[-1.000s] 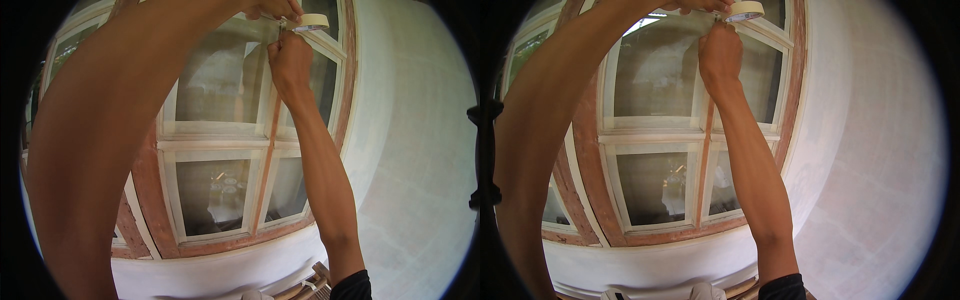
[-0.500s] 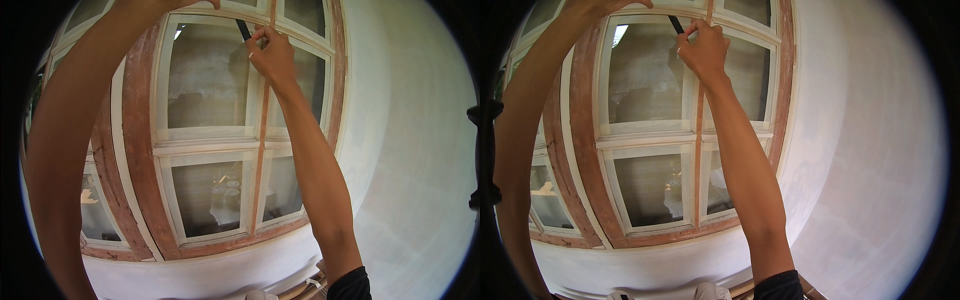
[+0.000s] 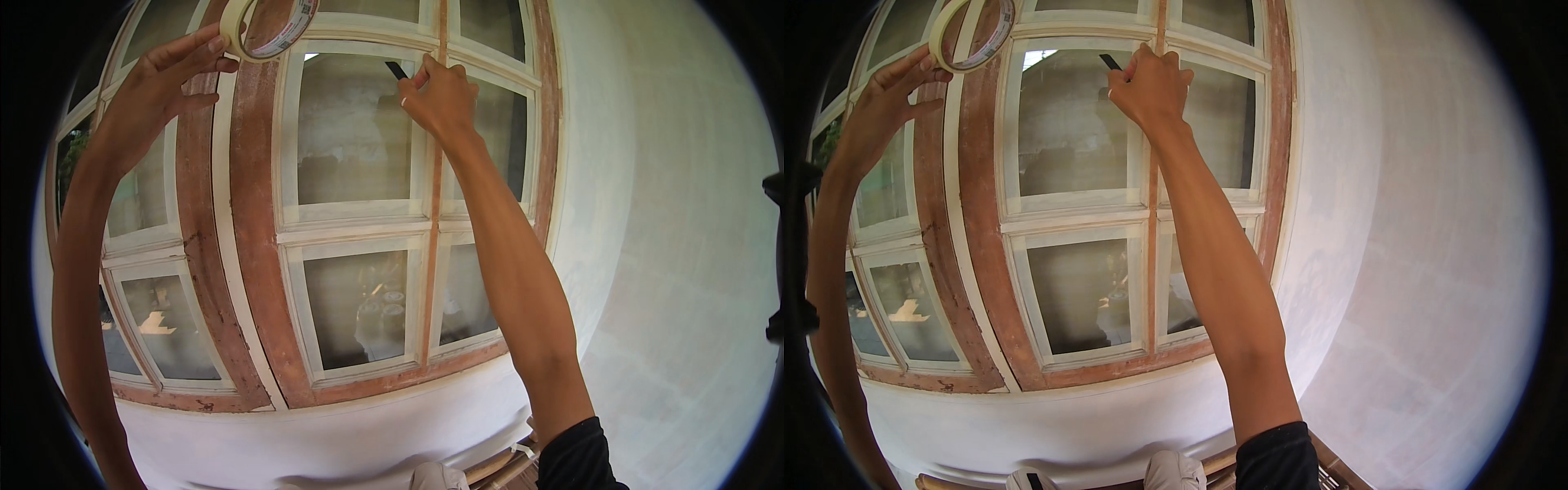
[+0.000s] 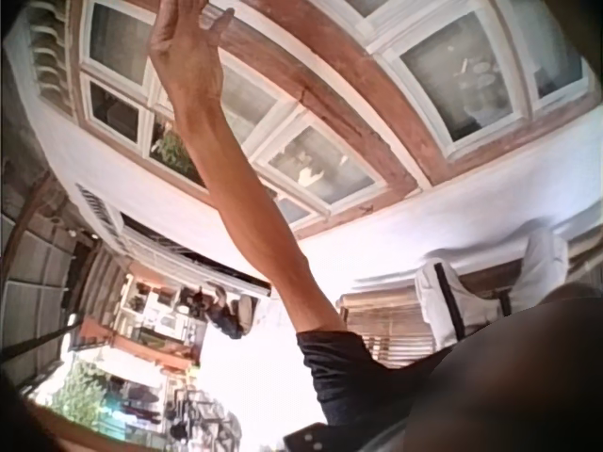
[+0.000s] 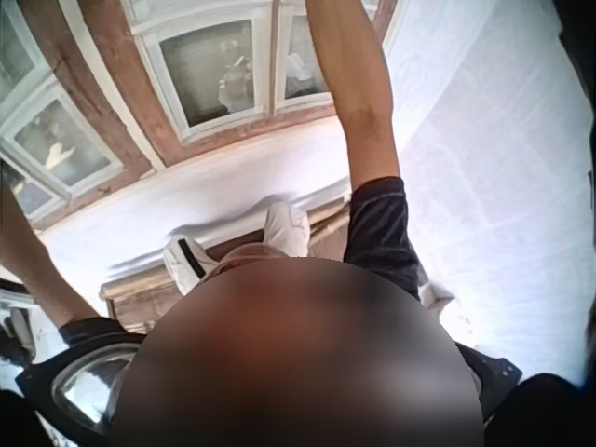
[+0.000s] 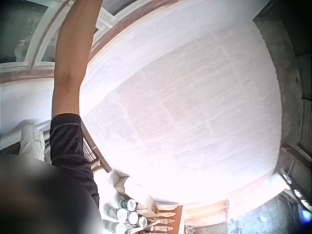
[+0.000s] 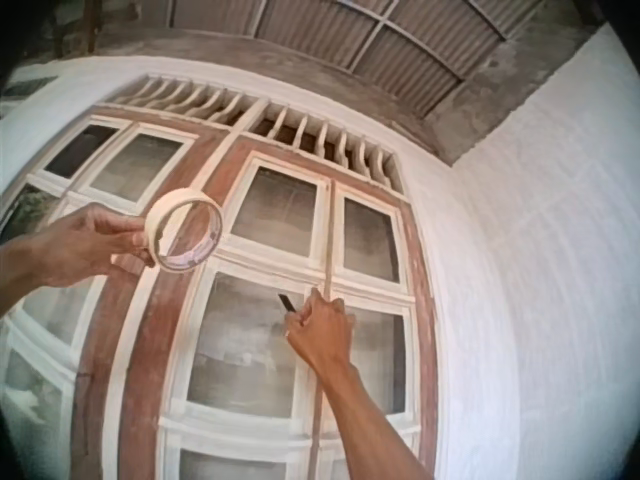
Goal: The person applies masking tape along the edges of a wooden window frame to protect the glass and adjacent surfaces. They then use sandpaper to smooth the wooden frame around the taped areas.
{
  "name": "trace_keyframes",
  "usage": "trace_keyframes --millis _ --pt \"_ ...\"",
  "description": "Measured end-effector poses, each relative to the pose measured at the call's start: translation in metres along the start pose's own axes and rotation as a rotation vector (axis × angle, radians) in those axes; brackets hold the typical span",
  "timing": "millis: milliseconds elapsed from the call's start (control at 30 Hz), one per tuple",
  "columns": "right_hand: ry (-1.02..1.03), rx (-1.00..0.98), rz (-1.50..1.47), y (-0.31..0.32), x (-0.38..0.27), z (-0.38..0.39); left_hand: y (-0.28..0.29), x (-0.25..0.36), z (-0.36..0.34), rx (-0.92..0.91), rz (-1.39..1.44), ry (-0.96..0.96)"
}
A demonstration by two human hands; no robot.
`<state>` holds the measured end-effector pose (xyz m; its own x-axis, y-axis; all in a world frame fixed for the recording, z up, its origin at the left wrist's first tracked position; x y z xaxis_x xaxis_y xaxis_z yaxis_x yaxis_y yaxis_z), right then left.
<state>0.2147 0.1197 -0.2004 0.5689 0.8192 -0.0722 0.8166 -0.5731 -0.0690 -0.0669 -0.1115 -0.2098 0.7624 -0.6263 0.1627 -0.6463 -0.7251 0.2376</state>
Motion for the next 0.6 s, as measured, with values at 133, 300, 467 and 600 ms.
trace_keyframes --millis 133,300,467,600 --pt "-0.004 -0.032 -0.194 0.023 -0.003 0.043 0.004 0.001 0.058 0.057 -0.020 0.050" --pt "-0.173 -0.174 -0.474 0.058 -0.010 0.168 -0.025 0.005 0.145 0.039 0.038 0.011" --pt "-0.414 -0.563 -0.635 0.041 -0.004 0.287 -0.062 -0.041 0.220 0.010 0.151 0.144" --pt "-0.494 -0.927 -0.796 0.021 -0.009 0.386 -0.090 -0.071 0.288 -0.030 0.379 0.462"
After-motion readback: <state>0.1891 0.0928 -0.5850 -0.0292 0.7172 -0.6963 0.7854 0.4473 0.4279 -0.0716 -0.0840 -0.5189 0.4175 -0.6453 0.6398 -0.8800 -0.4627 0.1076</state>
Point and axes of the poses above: each hand's wrist, its own z-axis away from the middle knuckle, its own y-axis out of the back of the hand, x = y × z, the point moved 9 cm from there along -z, towards the middle knuckle, and after that the axes turned 8 degrees about x, right-handed, at the moved point
